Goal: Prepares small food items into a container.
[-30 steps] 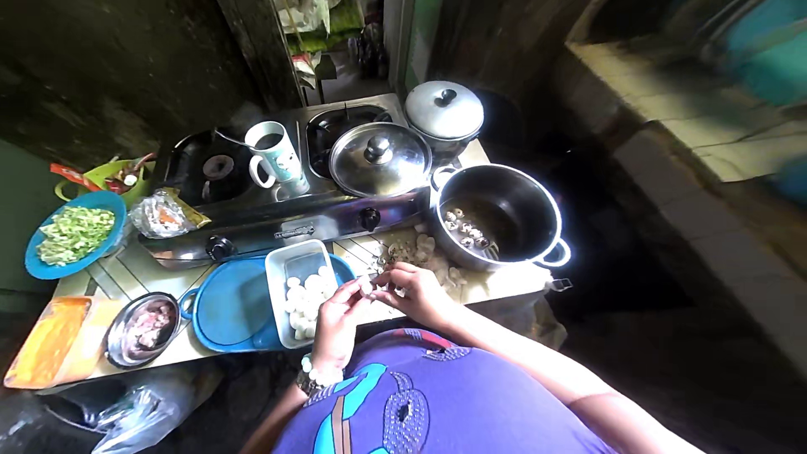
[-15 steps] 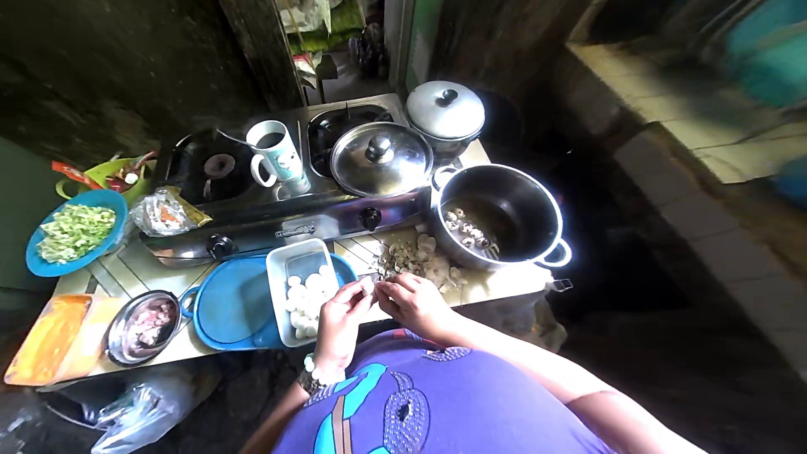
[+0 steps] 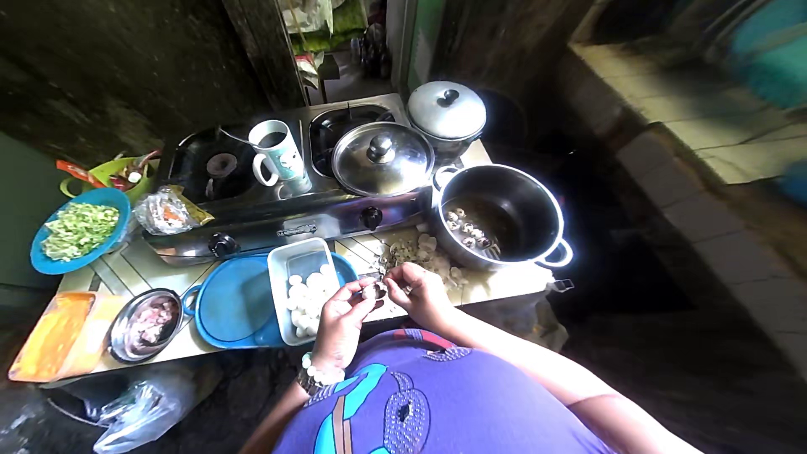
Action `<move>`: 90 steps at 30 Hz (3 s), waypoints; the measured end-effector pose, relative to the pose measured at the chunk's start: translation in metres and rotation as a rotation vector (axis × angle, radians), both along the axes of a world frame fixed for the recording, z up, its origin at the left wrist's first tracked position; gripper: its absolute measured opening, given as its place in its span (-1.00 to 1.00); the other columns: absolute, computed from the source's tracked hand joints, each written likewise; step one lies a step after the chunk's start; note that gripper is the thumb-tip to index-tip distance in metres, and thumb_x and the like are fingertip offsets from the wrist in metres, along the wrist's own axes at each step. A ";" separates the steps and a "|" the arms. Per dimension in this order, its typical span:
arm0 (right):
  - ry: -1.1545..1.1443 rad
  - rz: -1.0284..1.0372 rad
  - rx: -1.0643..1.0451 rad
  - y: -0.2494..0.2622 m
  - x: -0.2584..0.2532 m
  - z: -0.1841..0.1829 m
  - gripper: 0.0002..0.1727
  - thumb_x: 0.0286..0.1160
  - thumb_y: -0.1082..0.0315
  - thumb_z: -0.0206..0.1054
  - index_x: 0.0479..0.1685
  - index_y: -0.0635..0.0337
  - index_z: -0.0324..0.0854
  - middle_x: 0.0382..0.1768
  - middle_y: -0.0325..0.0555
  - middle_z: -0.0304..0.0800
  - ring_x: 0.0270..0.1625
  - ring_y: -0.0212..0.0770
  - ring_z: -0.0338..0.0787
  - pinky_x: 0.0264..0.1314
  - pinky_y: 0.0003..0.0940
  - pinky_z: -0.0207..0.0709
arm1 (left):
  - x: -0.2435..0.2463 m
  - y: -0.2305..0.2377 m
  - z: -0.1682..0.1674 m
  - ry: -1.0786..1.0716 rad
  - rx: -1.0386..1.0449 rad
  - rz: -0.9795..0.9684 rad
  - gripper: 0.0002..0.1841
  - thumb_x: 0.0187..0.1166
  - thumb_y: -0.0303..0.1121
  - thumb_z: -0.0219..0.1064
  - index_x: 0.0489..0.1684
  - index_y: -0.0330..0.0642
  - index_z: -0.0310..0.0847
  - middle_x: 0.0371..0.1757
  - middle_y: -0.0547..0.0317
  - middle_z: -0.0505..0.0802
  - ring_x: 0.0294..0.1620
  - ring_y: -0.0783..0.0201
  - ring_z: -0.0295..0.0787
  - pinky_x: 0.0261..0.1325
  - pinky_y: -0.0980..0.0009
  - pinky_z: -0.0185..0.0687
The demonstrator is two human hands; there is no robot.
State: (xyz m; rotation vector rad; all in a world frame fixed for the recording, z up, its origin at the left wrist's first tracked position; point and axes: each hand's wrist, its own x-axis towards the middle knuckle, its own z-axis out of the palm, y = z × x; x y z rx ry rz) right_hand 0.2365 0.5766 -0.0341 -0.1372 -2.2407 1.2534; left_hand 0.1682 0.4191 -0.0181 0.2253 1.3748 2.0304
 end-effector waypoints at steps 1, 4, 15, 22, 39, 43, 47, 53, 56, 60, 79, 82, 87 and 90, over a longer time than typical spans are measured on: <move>-0.006 -0.010 -0.027 0.002 0.001 0.001 -0.80 0.51 0.41 0.29 -0.29 0.40 0.74 -0.40 -0.01 0.78 -0.36 -0.46 0.71 -0.21 -0.66 0.57 | -0.001 0.000 -0.001 0.008 0.014 0.007 -0.69 0.47 -0.74 0.18 0.15 -0.47 0.63 0.03 0.02 0.88 -0.01 0.22 0.88 0.18 0.27 0.81; -0.041 -0.100 0.015 0.015 0.000 0.000 -0.70 0.65 0.34 0.21 -0.33 0.37 0.74 -0.44 -0.10 0.72 -0.39 -0.50 0.64 -0.26 -0.68 0.49 | -0.002 0.000 -0.004 0.083 0.017 0.027 -0.71 0.46 -0.73 0.25 0.11 -0.46 0.68 0.02 0.04 0.89 -0.03 0.24 0.89 0.18 0.31 0.81; -0.084 0.133 0.073 0.005 0.001 0.008 -0.71 0.57 0.21 0.41 -0.15 0.29 0.87 -0.22 0.04 0.86 -0.26 -0.36 0.79 -0.12 -0.59 0.65 | 0.003 -0.001 -0.010 0.331 -0.093 0.071 -0.65 0.37 -0.74 0.38 0.15 -0.53 0.61 0.00 0.08 0.89 -0.01 0.33 0.88 0.18 0.38 0.81; 0.024 0.065 0.159 -0.007 -0.003 0.000 -0.85 0.40 0.42 0.39 -0.27 0.29 0.86 -0.33 -0.01 0.90 -0.31 -0.35 0.84 -0.14 -0.60 0.67 | 0.004 -0.004 -0.015 0.408 -0.127 0.104 -0.67 0.28 -0.76 0.44 0.04 -0.55 0.63 0.07 0.01 0.84 -0.02 0.34 0.87 0.12 0.41 0.84; -0.168 0.162 0.076 0.010 -0.006 0.016 -0.71 0.59 0.24 0.38 -0.03 0.31 0.84 -0.16 0.06 0.87 -0.23 -0.31 0.81 -0.09 -0.54 0.66 | -0.002 -0.005 -0.013 0.445 -0.187 0.077 -0.65 0.30 -0.74 0.42 0.10 -0.55 0.67 0.13 -0.05 0.83 -0.03 0.34 0.87 0.11 0.44 0.84; -0.093 0.177 0.115 0.005 -0.003 0.015 -0.80 0.51 0.38 0.37 -0.17 0.29 0.89 -0.26 0.02 0.91 -0.22 -0.32 0.85 -0.05 -0.57 0.66 | -0.003 -0.003 -0.014 0.476 -0.212 0.074 -0.69 0.28 -0.73 0.45 0.03 -0.54 0.71 0.09 -0.04 0.85 -0.04 0.37 0.87 0.11 0.46 0.83; -0.029 0.106 0.217 -0.001 -0.001 0.005 -0.85 0.40 0.40 0.39 -0.29 0.29 0.84 -0.36 0.01 0.87 -0.32 -0.27 0.83 -0.16 -0.50 0.68 | -0.001 -0.003 -0.010 0.398 -0.221 0.055 -0.68 0.28 -0.75 0.43 0.04 -0.53 0.71 0.03 0.00 0.88 -0.07 0.36 0.88 0.10 0.45 0.83; -0.137 0.071 0.147 -0.004 0.001 0.009 -0.86 0.34 0.42 0.38 -0.29 0.37 0.73 -0.34 0.09 0.79 -0.31 -0.17 0.78 -0.19 -0.41 0.65 | 0.003 -0.002 -0.008 0.320 -0.189 0.048 -0.68 0.31 -0.75 0.38 0.06 -0.51 0.68 -0.11 0.10 0.90 -0.16 0.39 0.87 0.04 0.45 0.82; -0.120 0.008 0.131 0.001 0.000 0.009 -0.87 0.33 0.46 0.35 -0.32 0.37 0.73 -0.38 0.06 0.78 -0.34 -0.23 0.77 -0.23 -0.48 0.62 | 0.002 -0.004 -0.009 0.334 -0.154 0.047 -0.71 0.34 -0.74 0.37 0.04 -0.48 0.69 -0.08 0.12 0.89 -0.14 0.38 0.87 0.02 0.43 0.84; -0.207 -0.042 0.135 0.012 -0.001 0.008 -0.82 0.43 0.46 0.32 -0.19 0.39 0.78 -0.27 0.12 0.84 -0.24 -0.16 0.84 -0.10 -0.40 0.69 | 0.001 -0.006 -0.013 0.341 -0.118 0.065 -0.69 0.26 -0.78 0.37 -0.01 -0.50 0.66 0.15 0.00 0.82 -0.01 0.35 0.84 0.08 0.43 0.81; -0.035 0.086 0.124 -0.014 0.001 0.001 -0.86 0.37 0.44 0.40 -0.25 0.35 0.80 -0.33 0.03 0.88 -0.27 -0.27 0.86 -0.09 -0.51 0.69 | 0.007 -0.010 -0.018 0.524 -0.168 0.087 -0.68 0.27 -0.73 0.44 0.02 -0.54 0.66 0.04 0.00 0.87 -0.06 0.35 0.88 0.08 0.43 0.84; -0.058 0.053 0.037 -0.016 0.000 0.000 -0.84 0.41 0.42 0.38 -0.28 0.38 0.79 -0.39 0.01 0.87 -0.35 -0.37 0.83 -0.17 -0.57 0.67 | 0.007 -0.011 -0.019 0.507 -0.145 0.087 -0.67 0.27 -0.75 0.45 0.03 -0.54 0.65 0.07 -0.01 0.86 -0.02 0.33 0.88 0.10 0.42 0.85; -0.212 0.104 -0.267 -0.013 0.003 0.006 -0.80 0.53 0.37 0.33 -0.22 0.36 0.75 -0.39 -0.18 0.82 -0.37 -0.61 0.73 -0.20 -0.68 0.61 | 0.008 -0.011 -0.018 0.441 -0.065 0.094 -0.66 0.24 -0.81 0.43 0.01 -0.51 0.65 0.11 0.02 0.85 0.05 0.29 0.87 0.16 0.36 0.84; -0.287 0.146 -0.499 -0.011 0.003 0.009 -0.87 0.57 0.41 0.29 -0.22 0.29 0.70 -0.40 -0.32 0.79 -0.36 -0.58 0.78 -0.16 -0.60 0.72 | 0.008 -0.012 -0.019 0.394 -0.023 0.079 -0.67 0.23 -0.82 0.42 -0.03 -0.44 0.67 0.10 0.08 0.85 0.05 0.30 0.86 0.17 0.35 0.84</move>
